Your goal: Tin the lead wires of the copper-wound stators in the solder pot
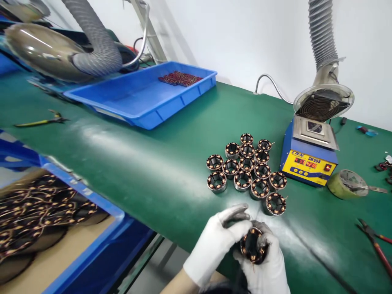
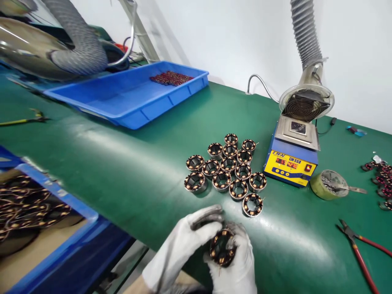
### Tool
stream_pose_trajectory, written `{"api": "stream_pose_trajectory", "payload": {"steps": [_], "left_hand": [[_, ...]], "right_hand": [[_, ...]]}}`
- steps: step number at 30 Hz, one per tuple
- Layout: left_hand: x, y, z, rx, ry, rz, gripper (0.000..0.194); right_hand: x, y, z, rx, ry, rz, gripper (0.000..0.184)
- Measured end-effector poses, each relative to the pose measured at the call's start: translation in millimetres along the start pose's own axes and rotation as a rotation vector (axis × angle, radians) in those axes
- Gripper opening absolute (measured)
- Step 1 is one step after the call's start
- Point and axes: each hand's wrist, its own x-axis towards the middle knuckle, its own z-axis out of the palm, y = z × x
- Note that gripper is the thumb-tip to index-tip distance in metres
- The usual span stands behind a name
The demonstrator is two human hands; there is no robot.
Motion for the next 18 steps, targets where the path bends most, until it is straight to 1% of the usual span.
{"api": "stream_pose_trajectory", "payload": {"steps": [3, 6, 10, 11, 12, 14, 15, 16, 18], "left_hand": [[2, -3, 5.9, 0.061, 0.009, 0.036, 0.021], [3, -7, 9.3, 0.075, -0.014, 0.051, 0.011], [-1, -1, 7.1, 0.079, -0.063, 0.021, 0.009], [-4, 2, 6.4, 0.096, -0.060, 0.017, 0.011], [-6, 6, 6.1, 0.128, -0.036, 0.022, 0.019], [-9, 13, 7.9, 0.226, 0.046, 0.060, 0.045], [-10, 17, 10.0, 0.276, 0.064, 0.087, 0.050], [-10, 19, 12.8, 0.315, 0.043, 0.104, 0.046], [-7, 20, 18.5, 0.304, -0.051, 0.081, 0.023]], "right_hand": [[-1, -5, 4, -0.218, 0.098, -0.158, 0.043], [-3, -14, 9, -0.279, 0.124, -0.162, 0.042], [-3, -27, 10, -0.324, 0.099, -0.143, 0.039], [-2, -28, 9, -0.316, 0.109, -0.139, 0.038], [-2, -27, 9, -0.308, 0.118, -0.137, 0.040], [-2, -23, 8, -0.289, 0.133, -0.149, 0.047], [-2, -20, 7, -0.284, 0.140, -0.159, 0.050], [-2, -17, 6, -0.284, 0.145, -0.168, 0.051], [-1, -15, 4, -0.303, 0.129, -0.172, 0.047]]}}
